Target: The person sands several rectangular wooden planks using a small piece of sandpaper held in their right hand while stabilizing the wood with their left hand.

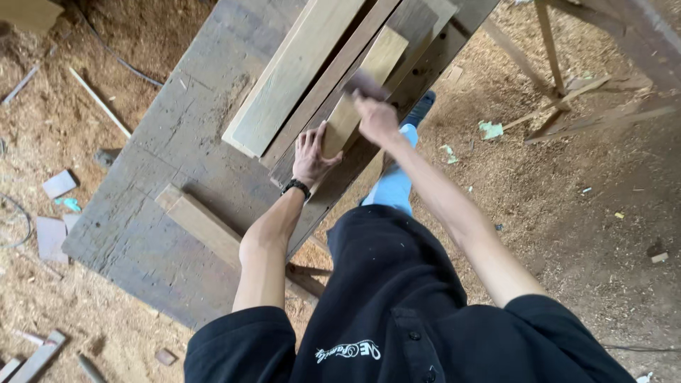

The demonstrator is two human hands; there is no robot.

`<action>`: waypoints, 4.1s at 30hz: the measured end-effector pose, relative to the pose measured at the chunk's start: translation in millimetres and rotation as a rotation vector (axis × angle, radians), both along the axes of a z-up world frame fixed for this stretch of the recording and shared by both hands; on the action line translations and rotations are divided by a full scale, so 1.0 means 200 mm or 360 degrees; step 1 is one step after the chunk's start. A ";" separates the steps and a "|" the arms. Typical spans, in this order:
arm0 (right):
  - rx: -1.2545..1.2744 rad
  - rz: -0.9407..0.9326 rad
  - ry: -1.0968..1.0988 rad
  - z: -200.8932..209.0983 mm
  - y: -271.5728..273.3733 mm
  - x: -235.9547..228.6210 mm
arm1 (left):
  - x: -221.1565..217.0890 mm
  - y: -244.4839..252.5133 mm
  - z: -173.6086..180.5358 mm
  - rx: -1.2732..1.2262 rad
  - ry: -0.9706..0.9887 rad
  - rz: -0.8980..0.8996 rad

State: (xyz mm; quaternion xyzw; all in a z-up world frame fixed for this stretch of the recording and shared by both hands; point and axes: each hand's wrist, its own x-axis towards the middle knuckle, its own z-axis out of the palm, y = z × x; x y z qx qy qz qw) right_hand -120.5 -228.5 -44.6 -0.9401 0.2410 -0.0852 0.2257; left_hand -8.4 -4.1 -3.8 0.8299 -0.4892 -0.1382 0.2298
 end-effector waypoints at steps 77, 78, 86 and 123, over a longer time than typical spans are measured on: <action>-0.0063 0.0287 -0.0350 0.07 0.42 -0.08 | 0.01 0.08 0.02 -0.0317 0.0203 -0.0018; -0.0062 0.0164 -0.0346 0.07 0.33 -0.06 | 0.03 0.06 0.02 -0.0320 0.0229 -0.0050; -0.0058 0.0421 -0.0273 -0.09 0.35 -0.01 | 0.02 0.06 0.06 -0.0353 0.0173 0.0020; 0.0078 0.0243 -0.0632 -0.01 0.50 -0.11 | 0.04 0.06 -0.08 -0.0206 0.0101 -0.0043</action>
